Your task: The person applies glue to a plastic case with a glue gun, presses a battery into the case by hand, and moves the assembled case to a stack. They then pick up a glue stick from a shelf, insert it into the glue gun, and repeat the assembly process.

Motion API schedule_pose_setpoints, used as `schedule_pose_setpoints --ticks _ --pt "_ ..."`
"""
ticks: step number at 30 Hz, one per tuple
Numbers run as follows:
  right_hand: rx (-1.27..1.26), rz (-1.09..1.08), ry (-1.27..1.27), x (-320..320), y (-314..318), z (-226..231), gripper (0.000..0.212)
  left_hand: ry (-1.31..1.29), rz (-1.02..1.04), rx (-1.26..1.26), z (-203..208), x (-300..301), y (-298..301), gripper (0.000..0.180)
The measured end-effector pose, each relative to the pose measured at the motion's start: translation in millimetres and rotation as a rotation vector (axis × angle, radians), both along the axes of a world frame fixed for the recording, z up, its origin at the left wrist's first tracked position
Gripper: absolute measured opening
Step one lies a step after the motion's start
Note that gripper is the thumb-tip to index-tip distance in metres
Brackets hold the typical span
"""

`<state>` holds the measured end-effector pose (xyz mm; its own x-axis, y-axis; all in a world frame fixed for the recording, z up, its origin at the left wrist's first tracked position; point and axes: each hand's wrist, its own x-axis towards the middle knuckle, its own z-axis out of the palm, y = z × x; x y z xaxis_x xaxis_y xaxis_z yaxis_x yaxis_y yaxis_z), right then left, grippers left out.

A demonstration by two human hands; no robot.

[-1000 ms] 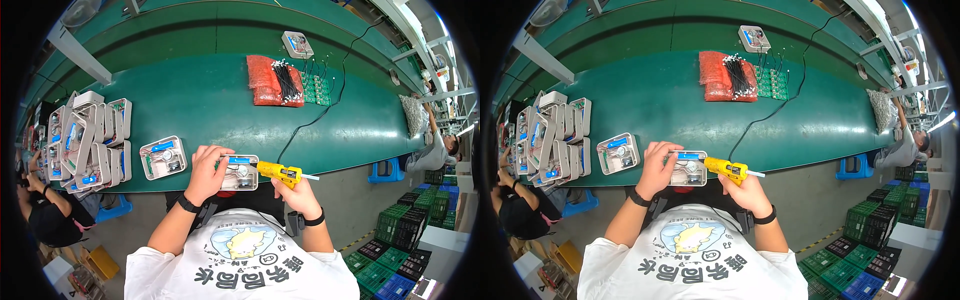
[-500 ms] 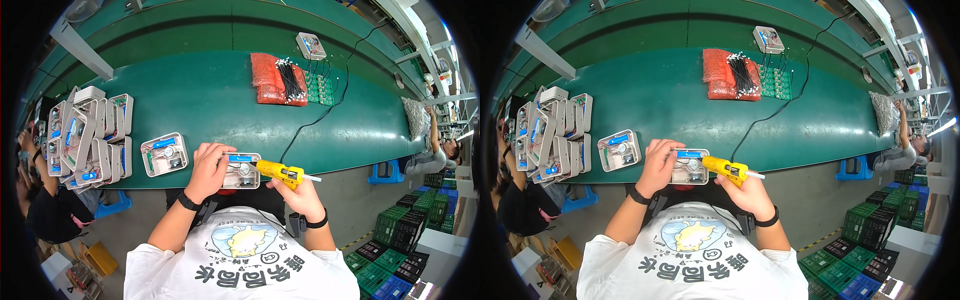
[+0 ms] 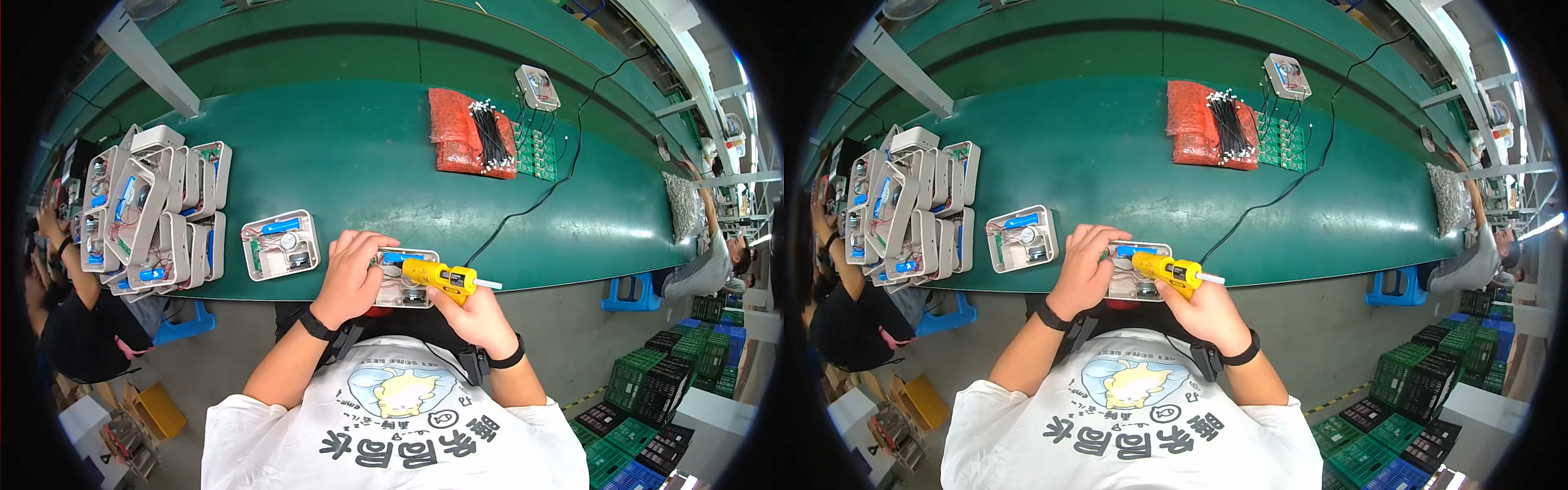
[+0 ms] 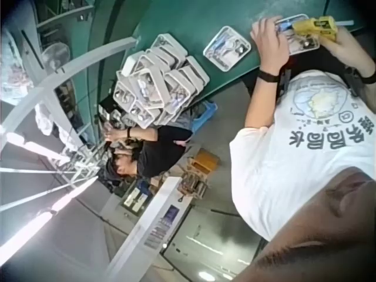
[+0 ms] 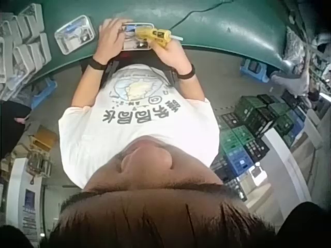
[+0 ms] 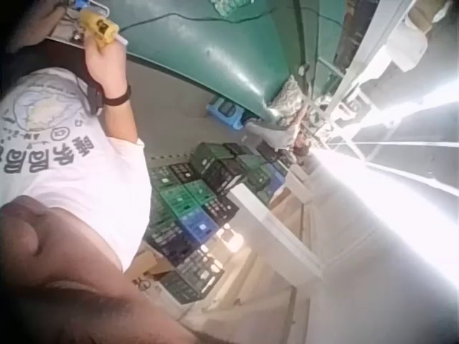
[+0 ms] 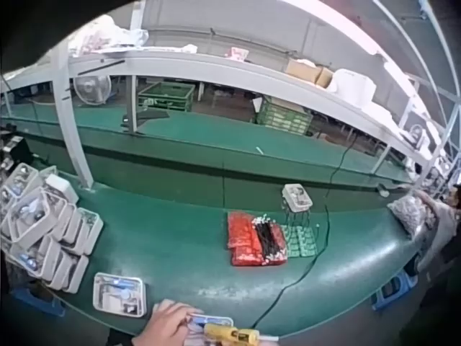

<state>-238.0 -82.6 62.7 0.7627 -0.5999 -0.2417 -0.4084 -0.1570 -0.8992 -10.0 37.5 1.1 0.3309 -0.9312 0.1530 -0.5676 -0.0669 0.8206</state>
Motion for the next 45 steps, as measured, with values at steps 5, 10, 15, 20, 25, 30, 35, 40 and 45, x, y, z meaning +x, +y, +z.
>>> schedule_pose_setpoints --ticks 5,10,15,20,25,30,35,40,45 --pt "0.07 -0.045 0.042 2.3 -3.4 -4.2 0.031 -0.017 -0.009 -0.036 -4.3 1.1 3.4 0.054" --pt "0.075 0.001 -0.022 -0.7 -4.9 -6.8 0.028 -0.079 -0.055 -0.106 23.0 -1.7 11.6 0.063" --pt "0.338 -0.219 -0.266 -32.9 -31.5 -22.2 0.027 -0.426 -0.202 0.08 49.8 15.9 12.1 0.091" --pt "0.375 -0.482 -0.51 -57.6 -49.1 -71.3 0.026 -0.544 0.04 0.23 79.1 54.1 -29.2 0.092" --pt "0.322 -0.408 -0.51 -62.1 -43.0 -86.3 0.021 -0.141 0.356 -0.025 7.4 111.9 -56.5 0.108" --pt "0.349 -0.409 -0.516 -63.8 -46.7 -88.9 0.022 -0.354 0.133 0.084 57.5 114.3 -8.4 0.121" --pt "0.361 -0.413 -0.543 -59.3 -51.5 -88.2 0.021 -0.565 0.181 0.491 81.1 100.2 54.8 0.116" --pt "0.362 -0.456 -0.589 -64.3 -53.0 -86.6 0.02 -0.447 0.136 0.364 71.2 81.0 49.8 0.101" --pt "0.323 -0.463 -0.56 -57.4 -52.7 -83.0 0.021 -0.272 -0.066 0.105 54.1 28.7 26.4 0.094"
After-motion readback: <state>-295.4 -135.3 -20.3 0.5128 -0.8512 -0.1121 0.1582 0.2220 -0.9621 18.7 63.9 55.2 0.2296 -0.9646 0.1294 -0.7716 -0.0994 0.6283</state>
